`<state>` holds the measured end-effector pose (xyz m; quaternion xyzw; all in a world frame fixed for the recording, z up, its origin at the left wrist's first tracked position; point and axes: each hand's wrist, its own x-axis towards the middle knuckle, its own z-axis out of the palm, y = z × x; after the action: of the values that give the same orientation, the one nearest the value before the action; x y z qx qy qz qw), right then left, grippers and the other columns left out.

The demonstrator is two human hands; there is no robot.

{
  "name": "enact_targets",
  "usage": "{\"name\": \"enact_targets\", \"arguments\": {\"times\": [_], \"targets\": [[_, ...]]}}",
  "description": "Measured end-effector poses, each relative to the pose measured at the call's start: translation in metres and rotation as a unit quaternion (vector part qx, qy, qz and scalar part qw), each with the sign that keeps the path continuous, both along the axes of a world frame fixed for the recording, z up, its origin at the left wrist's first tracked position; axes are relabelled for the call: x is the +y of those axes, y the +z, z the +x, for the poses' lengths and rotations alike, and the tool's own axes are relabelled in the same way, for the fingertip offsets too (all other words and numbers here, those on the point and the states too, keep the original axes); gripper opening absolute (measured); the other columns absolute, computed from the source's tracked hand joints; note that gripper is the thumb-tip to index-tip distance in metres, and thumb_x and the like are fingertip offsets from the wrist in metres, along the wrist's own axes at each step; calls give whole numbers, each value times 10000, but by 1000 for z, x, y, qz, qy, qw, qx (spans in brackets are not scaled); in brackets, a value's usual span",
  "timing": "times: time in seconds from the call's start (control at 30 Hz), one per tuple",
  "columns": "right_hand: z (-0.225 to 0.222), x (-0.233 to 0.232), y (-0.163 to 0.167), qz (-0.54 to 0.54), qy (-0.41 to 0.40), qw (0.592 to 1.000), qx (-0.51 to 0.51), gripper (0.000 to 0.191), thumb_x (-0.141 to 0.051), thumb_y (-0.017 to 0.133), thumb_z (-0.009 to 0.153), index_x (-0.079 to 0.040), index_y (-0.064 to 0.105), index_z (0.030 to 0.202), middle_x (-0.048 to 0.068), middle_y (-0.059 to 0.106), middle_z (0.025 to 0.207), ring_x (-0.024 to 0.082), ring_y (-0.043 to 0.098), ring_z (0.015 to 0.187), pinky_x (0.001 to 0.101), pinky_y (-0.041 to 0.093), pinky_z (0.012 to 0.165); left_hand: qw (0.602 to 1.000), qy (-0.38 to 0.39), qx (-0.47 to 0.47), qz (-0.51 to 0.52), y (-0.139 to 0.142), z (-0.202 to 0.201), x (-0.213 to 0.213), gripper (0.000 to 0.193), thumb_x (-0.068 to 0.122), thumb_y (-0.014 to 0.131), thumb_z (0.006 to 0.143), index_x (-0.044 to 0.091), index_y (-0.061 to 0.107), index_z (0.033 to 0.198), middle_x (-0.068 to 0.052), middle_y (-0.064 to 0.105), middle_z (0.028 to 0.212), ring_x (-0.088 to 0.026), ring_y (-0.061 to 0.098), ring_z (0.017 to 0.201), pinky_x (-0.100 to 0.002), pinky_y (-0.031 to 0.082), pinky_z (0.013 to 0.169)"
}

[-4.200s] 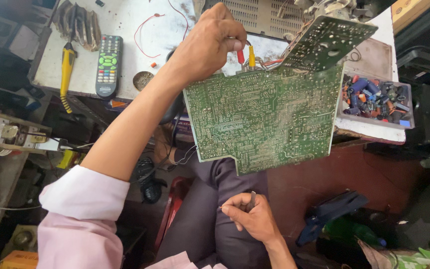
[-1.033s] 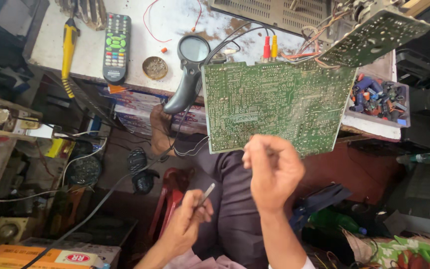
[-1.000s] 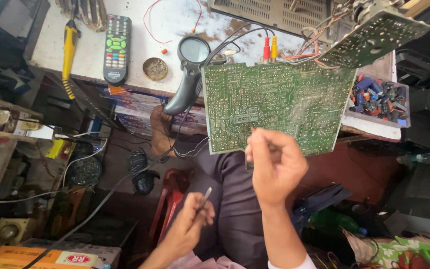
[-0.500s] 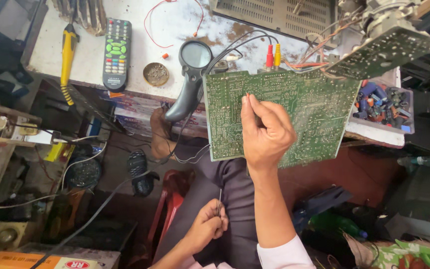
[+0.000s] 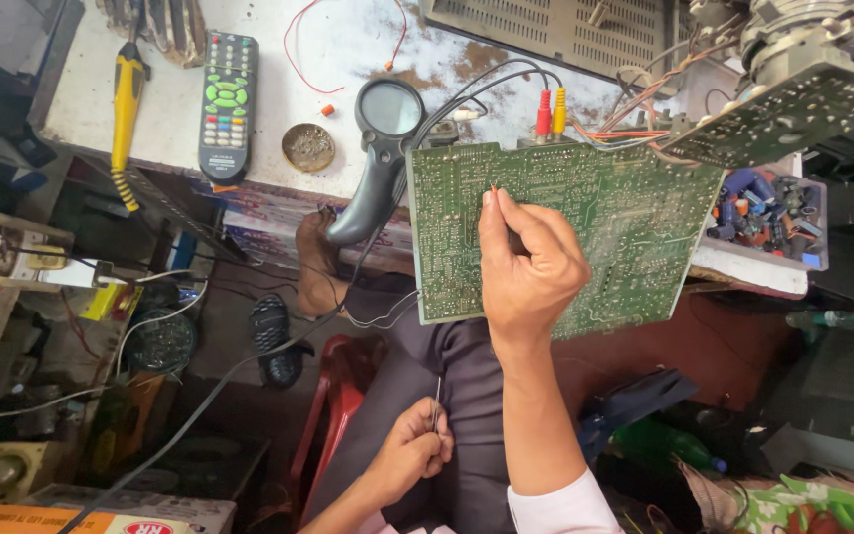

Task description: The person inspects a green circuit board using a magnifying glass and a metal probe, then uses a soldering iron to attach a red wire to a pad on the board. The person repeatedly inspects the soldered connection with the magnifying glass.

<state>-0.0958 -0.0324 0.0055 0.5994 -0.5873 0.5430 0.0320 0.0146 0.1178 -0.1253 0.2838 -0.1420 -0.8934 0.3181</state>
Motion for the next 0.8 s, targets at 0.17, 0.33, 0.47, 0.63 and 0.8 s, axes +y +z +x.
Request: {"name": "enact_targets", "arguments": {"times": [0.17,0.33,0.47,0.63,0.8], "targets": [[2,-1,0,9,-6,1000,-22,108,-12,830,933,11,779,1025,75,728,885,98,656,716,255,506,615,1000,3,7,1,-2,0,0,223,-124,450,831,41,511,968,-97,609,725,-102,428,506,-256,284,444],[4,-1,0,8,-5,999,-34,102,-6,824,935,10,780,1026,67,721,872,90,650,697,252,516,613,1000,4,3,2,-1,0,0,234,-127,444,826,43,515,970,-100,611,720,-98,420,501,-252,276,436],[5,-2,0,9,-7,999,-38,102,-2,824,929,11,779,1019,66,720,868,88,645,688,249,505,595,1000,6,15,-3,-1,1,-1,231,-132,450,834,44,515,970,-101,608,721,-104,421,499,-259,284,439],[5,-3,0,6,-6,999,-36,101,1,822,932,9,777,1022,63,719,875,86,647,692,249,512,608,1000,6,22,-9,0,1,-1,222,-131,448,839,43,509,963,-100,609,726,-103,422,505,-261,284,441],[4,-3,0,11,-7,999,-39,100,1,824,931,7,777,1020,62,716,872,84,644,683,248,510,604,1000,-1,17,2,-1,2,-1,223,-127,449,837,49,510,961,-96,610,721,-94,402,493,-252,264,433]]}}
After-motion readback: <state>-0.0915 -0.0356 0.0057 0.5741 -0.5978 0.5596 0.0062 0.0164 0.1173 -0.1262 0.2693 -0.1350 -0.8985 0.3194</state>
